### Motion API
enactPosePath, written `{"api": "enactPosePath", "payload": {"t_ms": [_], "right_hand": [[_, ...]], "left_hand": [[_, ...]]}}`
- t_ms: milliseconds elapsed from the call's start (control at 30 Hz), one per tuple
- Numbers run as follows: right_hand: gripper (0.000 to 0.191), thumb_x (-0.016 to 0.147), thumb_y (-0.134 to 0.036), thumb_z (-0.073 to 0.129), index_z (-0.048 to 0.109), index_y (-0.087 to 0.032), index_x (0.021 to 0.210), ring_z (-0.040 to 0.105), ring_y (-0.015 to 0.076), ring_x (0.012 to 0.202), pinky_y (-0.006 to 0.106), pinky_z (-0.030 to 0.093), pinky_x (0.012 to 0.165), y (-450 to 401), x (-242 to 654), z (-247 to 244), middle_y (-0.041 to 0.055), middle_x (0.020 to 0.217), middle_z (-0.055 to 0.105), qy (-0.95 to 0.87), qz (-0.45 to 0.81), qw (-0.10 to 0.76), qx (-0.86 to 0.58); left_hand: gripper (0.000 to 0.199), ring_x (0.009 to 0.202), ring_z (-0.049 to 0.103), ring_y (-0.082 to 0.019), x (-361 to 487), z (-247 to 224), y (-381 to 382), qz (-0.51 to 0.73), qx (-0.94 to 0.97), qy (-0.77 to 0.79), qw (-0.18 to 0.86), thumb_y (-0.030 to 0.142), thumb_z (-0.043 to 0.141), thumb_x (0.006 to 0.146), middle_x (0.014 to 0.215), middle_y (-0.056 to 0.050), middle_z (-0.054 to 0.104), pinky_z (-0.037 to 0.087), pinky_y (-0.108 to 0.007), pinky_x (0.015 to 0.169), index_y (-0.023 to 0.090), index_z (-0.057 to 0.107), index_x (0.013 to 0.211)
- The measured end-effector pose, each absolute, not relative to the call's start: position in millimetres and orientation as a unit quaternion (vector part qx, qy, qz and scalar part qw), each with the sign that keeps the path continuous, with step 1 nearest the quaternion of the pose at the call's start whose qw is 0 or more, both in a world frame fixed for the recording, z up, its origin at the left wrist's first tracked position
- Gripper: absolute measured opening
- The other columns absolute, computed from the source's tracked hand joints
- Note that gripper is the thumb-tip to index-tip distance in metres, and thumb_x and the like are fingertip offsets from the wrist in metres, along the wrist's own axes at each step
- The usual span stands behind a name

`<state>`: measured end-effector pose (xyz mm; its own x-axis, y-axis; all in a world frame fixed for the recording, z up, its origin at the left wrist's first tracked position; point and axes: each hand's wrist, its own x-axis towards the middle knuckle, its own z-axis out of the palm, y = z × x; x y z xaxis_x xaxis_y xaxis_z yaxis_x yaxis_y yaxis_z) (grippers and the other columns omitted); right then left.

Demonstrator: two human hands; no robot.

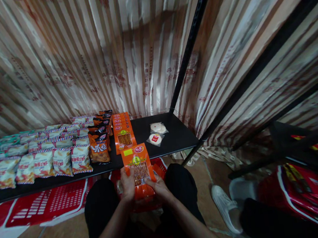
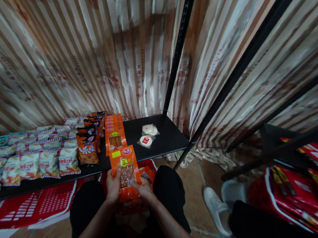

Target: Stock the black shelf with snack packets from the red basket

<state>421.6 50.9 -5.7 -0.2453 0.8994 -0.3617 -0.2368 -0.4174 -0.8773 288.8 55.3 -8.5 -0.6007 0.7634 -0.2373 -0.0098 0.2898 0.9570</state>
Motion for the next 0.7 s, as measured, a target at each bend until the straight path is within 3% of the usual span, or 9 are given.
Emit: {"api": "enactPosePath", "payload": {"t_ms": [200,333,433,700], "right_hand": [[0.045,0.047,-0.051,0.079,0.068,-0.018,0.076,0.064,0.0244,0.068,0.034,0.05,0.061,46.3,421.4,2.0,0.0019,0.063,0.067,-0.357,0.699,0.421,-0.454],[0.047,0.047,-0.052,0.079,0.068,-0.017,0.076,0.064,0.0244,0.068,0.034,0.051,0.061,44.7,420.9,2.0,0.0028,0.064,0.067,-0.363,0.699,0.425,-0.447],[0.047,0.049,-0.051,0.078,0.069,-0.017,0.079,0.064,0.0247,0.069,0.035,0.051,0.063,44.0,421.7,0.8,0.004,0.066,0.068,-0.374,0.691,0.428,-0.447],[0.043,0.055,-0.054,0.074,0.069,-0.016,0.075,0.063,0.0244,0.07,0.033,0.05,0.063,39.8,420.8,6.7,0.0051,0.066,0.067,-0.439,0.648,0.422,-0.458]], "left_hand": [[0.039,0.104,0.053,-0.025,300.6,6.0,50.6,0.507,0.286,0.762,0.284,0.038,0.057,0.075,0.106,-0.012,0.056,0.039,-0.038,0.092,0.017,0.049,0.108],[0.036,0.103,0.05,-0.025,306.2,8.2,48.5,0.489,0.365,0.77,0.188,0.035,0.05,0.079,0.106,-0.013,0.051,0.04,-0.039,0.092,0.014,0.05,0.108],[0.026,0.104,0.048,-0.024,308.3,7.7,47.5,0.476,0.411,0.765,0.138,0.032,0.048,0.08,0.104,-0.01,0.048,0.038,-0.04,0.094,0.018,0.056,0.101],[0.023,0.101,0.049,-0.023,312.9,12.7,44.9,0.475,0.431,0.751,0.16,0.025,0.043,0.08,0.101,-0.008,0.053,0.037,-0.039,0.094,0.022,0.062,0.092]]}}
